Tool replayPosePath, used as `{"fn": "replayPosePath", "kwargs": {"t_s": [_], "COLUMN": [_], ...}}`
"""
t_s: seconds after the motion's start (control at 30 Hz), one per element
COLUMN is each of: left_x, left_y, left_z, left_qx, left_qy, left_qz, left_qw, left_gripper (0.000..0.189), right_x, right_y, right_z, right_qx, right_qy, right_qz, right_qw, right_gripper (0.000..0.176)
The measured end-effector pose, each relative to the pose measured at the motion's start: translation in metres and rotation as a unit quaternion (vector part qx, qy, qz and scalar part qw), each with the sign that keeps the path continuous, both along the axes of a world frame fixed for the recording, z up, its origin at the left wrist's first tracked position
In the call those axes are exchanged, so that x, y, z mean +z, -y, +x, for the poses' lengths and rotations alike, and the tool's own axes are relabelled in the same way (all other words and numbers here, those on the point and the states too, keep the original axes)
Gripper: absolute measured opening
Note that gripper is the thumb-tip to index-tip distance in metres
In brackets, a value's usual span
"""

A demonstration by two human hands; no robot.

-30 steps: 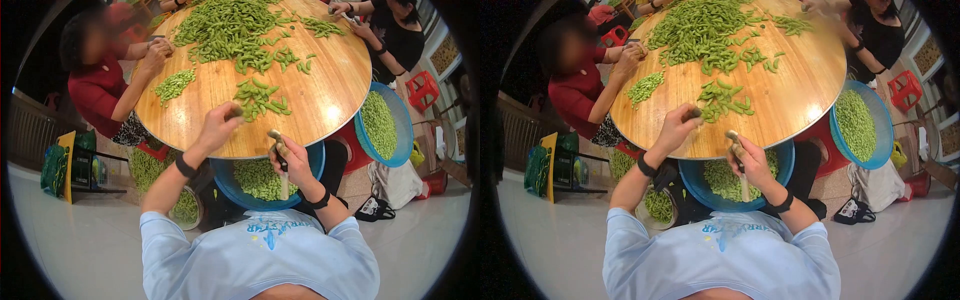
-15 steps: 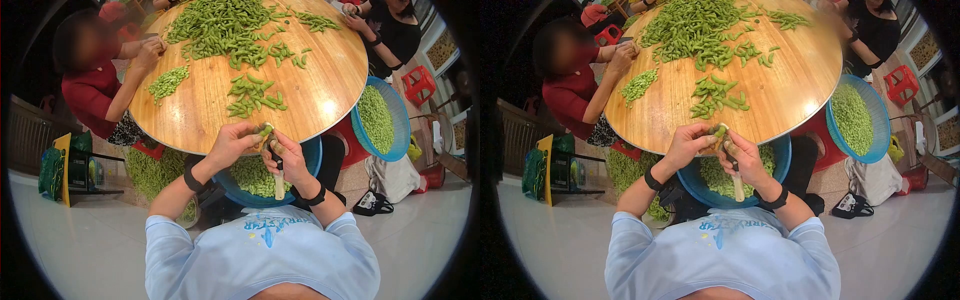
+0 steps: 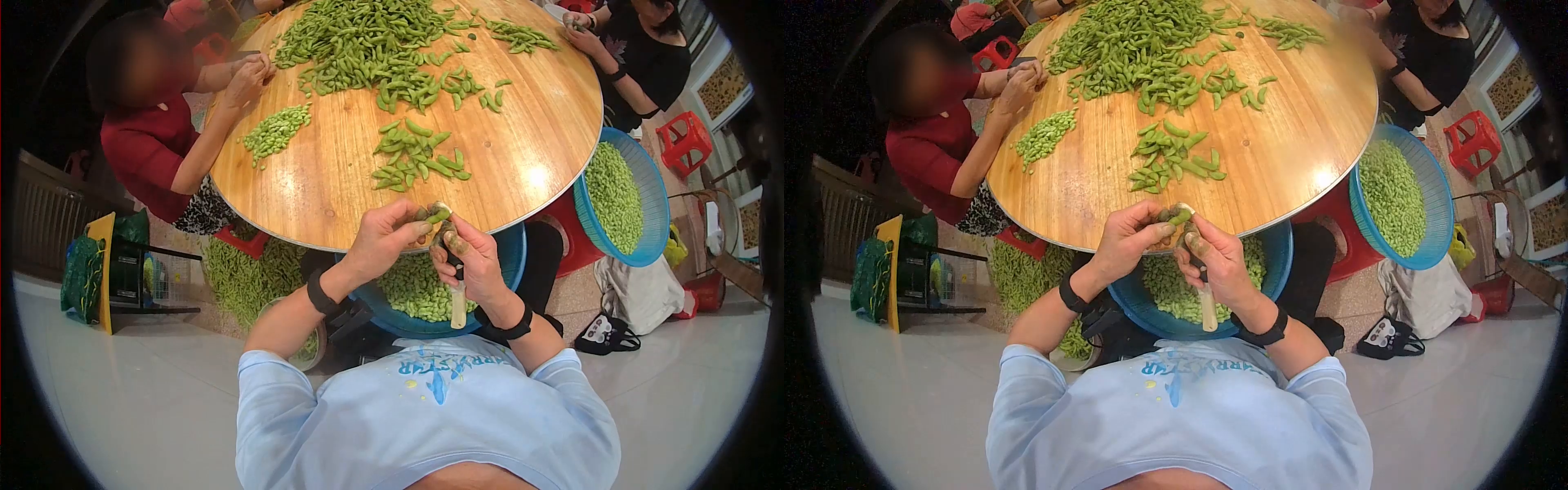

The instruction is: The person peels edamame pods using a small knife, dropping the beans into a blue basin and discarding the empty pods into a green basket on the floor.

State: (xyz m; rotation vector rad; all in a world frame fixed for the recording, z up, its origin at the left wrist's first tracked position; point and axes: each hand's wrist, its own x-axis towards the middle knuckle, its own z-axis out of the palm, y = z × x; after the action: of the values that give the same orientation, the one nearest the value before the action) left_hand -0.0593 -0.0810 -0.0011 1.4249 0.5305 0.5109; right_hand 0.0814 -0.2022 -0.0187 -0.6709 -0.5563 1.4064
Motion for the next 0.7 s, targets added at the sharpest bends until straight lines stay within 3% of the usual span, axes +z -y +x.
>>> {"fn": "replayPosePath", "kwargs": {"t_s": [0.07, 0.17, 0.23, 0.3, 0.33, 0.4, 0.47, 0.5, 0.53, 0.57, 0.6, 0.67, 0.7], "left_x": [0.000, 0.001, -0.008, -0.015, -0.017, -0.008, -0.006, -0.007, -0.008, 0.012, 0.011, 0.012, 0.011], "left_y": [0.001, -0.004, -0.014, -0.013, -0.013, -0.008, -0.003, 0.001, 0.003, 0.008, 0.008, 0.007, 0.008], "left_z": [0.001, 0.000, -0.004, -0.004, -0.004, 0.000, 0.002, 0.002, 0.002, -0.001, -0.003, -0.005, -0.005], "left_qx": [0.012, -0.006, -0.086, -0.120, -0.153, -0.102, -0.052, -0.032, -0.008, -0.002, -0.001, 0.012, 0.013], "left_qy": [0.011, 0.007, 0.031, 0.061, 0.090, 0.059, 0.025, 0.000, -0.026, -0.080, -0.081, -0.098, -0.098], "left_qz": [0.006, -0.094, -0.276, -0.336, -0.392, -0.391, -0.388, -0.106, 0.186, 0.356, 0.355, 0.586, 0.587], "left_qw": [1.000, 0.996, 0.957, 0.932, 0.903, 0.913, 0.920, 0.994, 0.982, 0.931, 0.931, 0.804, 0.804], "left_gripper": [0.010, 0.013, 0.011, 0.013, 0.014, 0.016, 0.018, 0.019, 0.020, 0.020, 0.020, 0.018, 0.018], "right_x": [0.001, 0.000, -0.001, -0.001, -0.001, -0.005, -0.010, -0.011, -0.010, -0.010, -0.010, -0.007, -0.006], "right_y": [0.000, 0.000, 0.002, 0.002, 0.002, 0.003, 0.001, 0.000, -0.001, 0.000, 0.001, 0.000, 0.000], "right_z": [-0.002, 0.003, 0.010, 0.015, 0.015, 0.013, 0.010, 0.010, 0.009, 0.007, 0.004, 0.001, 0.000], "right_qx": [-0.008, 0.014, 0.046, 0.135, 0.136, 0.144, 0.110, 0.078, 0.079, 0.080, 0.082, 0.081, 0.077], "right_qy": [-0.006, -0.057, -0.101, -0.217, -0.215, -0.289, -0.291, -0.290, -0.290, -0.295, -0.299, -0.290, -0.281], "right_qz": [-0.009, -0.017, -0.018, -0.045, -0.045, -0.049, -0.066, -0.081, -0.081, -0.078, -0.075, -0.076, -0.076], "right_qw": [1.000, 0.998, 0.994, 0.966, 0.966, 0.945, 0.948, 0.950, 0.950, 0.949, 0.948, 0.951, 0.954], "right_gripper": [0.037, 0.030, 0.027, 0.021, 0.021, 0.023, 0.024, 0.026, 0.026, 0.026, 0.026, 0.026, 0.025]}}
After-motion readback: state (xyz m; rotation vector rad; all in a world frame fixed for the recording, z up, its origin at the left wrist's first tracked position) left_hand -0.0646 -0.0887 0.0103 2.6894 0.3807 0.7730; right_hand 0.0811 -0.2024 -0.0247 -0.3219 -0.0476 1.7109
